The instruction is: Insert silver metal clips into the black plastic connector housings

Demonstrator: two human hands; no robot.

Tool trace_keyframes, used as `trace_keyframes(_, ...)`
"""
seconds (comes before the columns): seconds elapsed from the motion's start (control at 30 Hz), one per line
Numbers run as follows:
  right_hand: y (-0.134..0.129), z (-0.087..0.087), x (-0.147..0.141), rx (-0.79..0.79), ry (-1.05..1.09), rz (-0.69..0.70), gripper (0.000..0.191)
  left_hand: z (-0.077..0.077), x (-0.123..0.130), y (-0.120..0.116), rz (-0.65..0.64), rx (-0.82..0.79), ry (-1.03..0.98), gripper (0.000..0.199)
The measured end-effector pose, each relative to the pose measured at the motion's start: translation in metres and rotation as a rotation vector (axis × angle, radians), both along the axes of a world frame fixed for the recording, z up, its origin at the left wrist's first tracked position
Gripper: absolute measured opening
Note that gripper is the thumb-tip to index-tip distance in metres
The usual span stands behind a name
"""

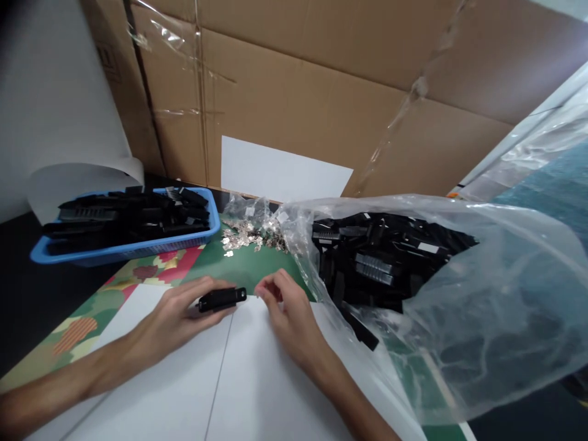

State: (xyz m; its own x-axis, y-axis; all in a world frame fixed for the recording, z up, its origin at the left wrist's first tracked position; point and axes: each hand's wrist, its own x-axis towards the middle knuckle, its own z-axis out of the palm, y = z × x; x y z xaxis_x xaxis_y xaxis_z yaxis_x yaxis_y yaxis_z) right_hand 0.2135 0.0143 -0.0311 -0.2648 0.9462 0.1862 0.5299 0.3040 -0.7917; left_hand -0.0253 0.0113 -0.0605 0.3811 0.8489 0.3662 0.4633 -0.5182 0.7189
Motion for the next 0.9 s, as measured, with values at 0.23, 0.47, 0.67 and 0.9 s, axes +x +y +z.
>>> trace_keyframes(0.23, -0.008, 0.007, 0.0, -0.135, 0.192, 0.062, 0.018, 0.002, 0.001, -0.003, -0.053, 0.069, 0.045, 0.026)
trace_keyframes(0.47, -0.01, 0.003, 0.0, -0.113, 0.267, -0.014, 0.013, 0.0, 0.001, -0.004, -0.059, 0.072, 0.072, 0.029)
trace_keyframes(0.67, -0.017, 0.011, 0.0, -0.036, 0.067, 0.023, 0.009, 0.0, 0.0, -0.006, -0.077, 0.088, 0.078, 0.034)
trace_keyframes(0.9, -0.022, 0.007, -0.008, 0.033, 0.001, -0.025, 0.006, 0.005, 0.005, -0.015, -0.12, 0.194, 0.109, 0.028)
